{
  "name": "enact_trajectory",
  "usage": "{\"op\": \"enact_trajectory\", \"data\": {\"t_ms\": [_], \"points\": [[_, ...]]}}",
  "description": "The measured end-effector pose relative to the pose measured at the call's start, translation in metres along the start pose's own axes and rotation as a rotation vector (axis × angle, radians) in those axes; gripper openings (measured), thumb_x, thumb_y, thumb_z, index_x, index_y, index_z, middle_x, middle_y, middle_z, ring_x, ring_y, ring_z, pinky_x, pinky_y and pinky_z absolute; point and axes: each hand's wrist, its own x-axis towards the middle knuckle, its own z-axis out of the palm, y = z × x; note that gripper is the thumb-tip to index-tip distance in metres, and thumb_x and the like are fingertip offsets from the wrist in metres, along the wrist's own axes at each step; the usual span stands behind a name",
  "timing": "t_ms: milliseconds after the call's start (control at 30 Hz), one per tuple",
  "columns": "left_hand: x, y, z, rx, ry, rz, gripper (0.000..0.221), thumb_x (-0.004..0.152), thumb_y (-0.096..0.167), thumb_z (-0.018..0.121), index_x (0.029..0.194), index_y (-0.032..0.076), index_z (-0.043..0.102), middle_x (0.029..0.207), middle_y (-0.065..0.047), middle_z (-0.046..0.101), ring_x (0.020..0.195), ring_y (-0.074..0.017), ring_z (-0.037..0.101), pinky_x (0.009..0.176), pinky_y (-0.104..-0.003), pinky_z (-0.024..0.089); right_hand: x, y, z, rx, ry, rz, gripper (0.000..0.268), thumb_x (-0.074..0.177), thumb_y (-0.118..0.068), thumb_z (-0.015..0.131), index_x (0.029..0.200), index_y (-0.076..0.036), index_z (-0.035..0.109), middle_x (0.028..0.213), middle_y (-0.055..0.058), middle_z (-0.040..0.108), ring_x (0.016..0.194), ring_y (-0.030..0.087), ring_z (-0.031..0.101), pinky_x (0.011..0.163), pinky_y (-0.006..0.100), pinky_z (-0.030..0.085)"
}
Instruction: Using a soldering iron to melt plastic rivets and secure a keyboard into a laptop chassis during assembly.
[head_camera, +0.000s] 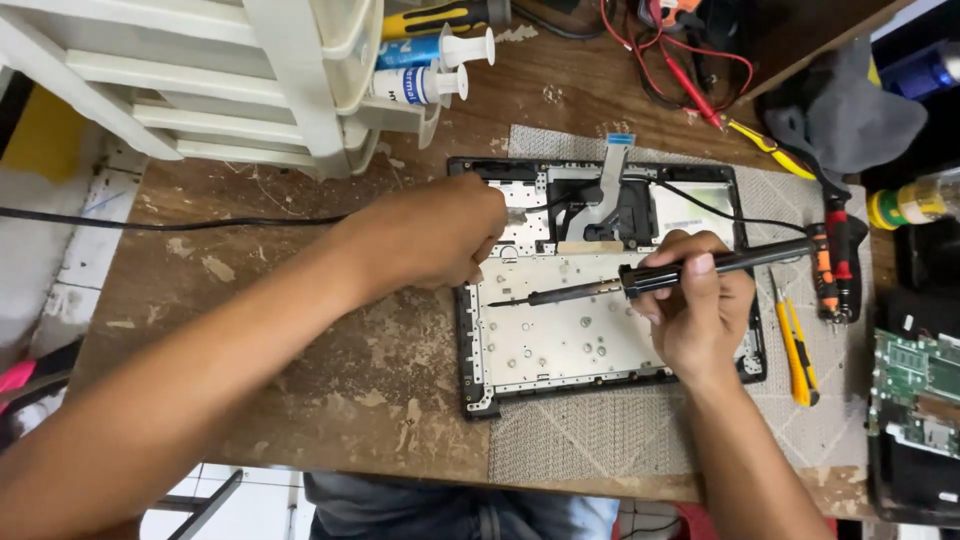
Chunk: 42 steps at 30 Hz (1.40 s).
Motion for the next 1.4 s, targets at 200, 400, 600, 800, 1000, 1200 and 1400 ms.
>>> {"op": "enact_trajectory", "data": {"t_ms": [200, 400, 600, 800, 1000, 1200, 1400], "points": [[0.000, -0.005, 0.009, 0.041, 0.016, 0.017, 0.012, 0.072, 0.011, 0.088, 0.076, 0.005, 0.079, 0.072, -0.016, 0.073, 0.070, -0.0338, 0.074, 0.059, -0.039, 0.060, -0.001, -0.005, 0.008, -0.054, -0.031, -0.018, 0.042, 0.108, -0.031, 0.046, 0.093, 0.006, 0.058, 0.062, 0.006, 0.037, 0.038, 0.006, 0.034, 0.033, 0.021, 0.036], [0.001, -0.004, 0.010, 0.044, 0.042, -0.020, 0.011, 0.073, 0.017, 0.088, 0.072, 0.011, 0.079, 0.069, -0.014, 0.073, 0.069, -0.0333, 0.075, 0.056, -0.040, 0.059, -0.004, -0.001, 0.014, -0.042, -0.061, -0.046, 0.042, 0.107, -0.028, 0.047, 0.091, 0.009, 0.058, 0.061, 0.008, 0.036, 0.038, 0.006, 0.033, 0.034, 0.023, 0.037], [-0.003, -0.004, 0.008, 0.015, 0.018, -0.057, 0.007, 0.075, 0.011, 0.085, 0.072, 0.011, 0.079, 0.070, -0.012, 0.074, 0.070, -0.0272, 0.075, 0.058, -0.034, 0.060, -0.005, 0.003, 0.009, -0.046, -0.074, -0.084, 0.041, 0.108, -0.026, 0.044, 0.092, 0.009, 0.058, 0.062, 0.006, 0.036, 0.039, 0.006, 0.033, 0.034, 0.023, 0.036], [0.000, -0.011, 0.015, -0.006, 0.018, -0.049, 0.007, 0.075, 0.009, 0.084, 0.074, 0.011, 0.078, 0.070, -0.011, 0.074, 0.070, -0.0277, 0.075, 0.056, -0.034, 0.060, -0.006, 0.002, 0.014, -0.047, -0.069, -0.110, 0.040, 0.108, -0.026, 0.045, 0.093, 0.010, 0.058, 0.063, 0.006, 0.037, 0.039, 0.005, 0.032, 0.034, 0.023, 0.036], [-0.007, 0.000, 0.008, 0.006, -0.033, -0.115, 0.003, 0.075, 0.007, 0.081, 0.077, 0.007, 0.078, 0.076, -0.015, 0.075, 0.076, -0.0320, 0.076, 0.062, -0.037, 0.061, -0.006, -0.001, 0.013, -0.065, -0.056, -0.121, 0.040, 0.109, -0.026, 0.045, 0.093, 0.009, 0.058, 0.062, 0.005, 0.036, 0.040, 0.005, 0.033, 0.035, 0.023, 0.037], [-0.001, -0.009, 0.016, 0.005, 0.022, -0.078, 0.006, 0.072, 0.008, 0.082, 0.072, 0.010, 0.077, 0.073, -0.014, 0.074, 0.073, -0.0325, 0.076, 0.058, -0.039, 0.060, -0.006, 0.001, 0.015, -0.080, -0.053, -0.131, 0.040, 0.109, -0.025, 0.044, 0.093, 0.008, 0.058, 0.062, 0.005, 0.038, 0.040, 0.005, 0.034, 0.035, 0.023, 0.037], [-0.003, -0.011, 0.018, -0.070, 0.020, -0.124, 0.005, 0.074, 0.010, 0.082, 0.075, 0.009, 0.077, 0.075, -0.014, 0.075, 0.076, -0.0317, 0.076, 0.061, -0.037, 0.062, -0.006, 0.004, 0.017, -0.079, -0.068, -0.146, 0.039, 0.109, -0.023, 0.044, 0.092, 0.009, 0.057, 0.062, 0.006, 0.038, 0.041, 0.006, 0.035, 0.036, 0.023, 0.039]]}}
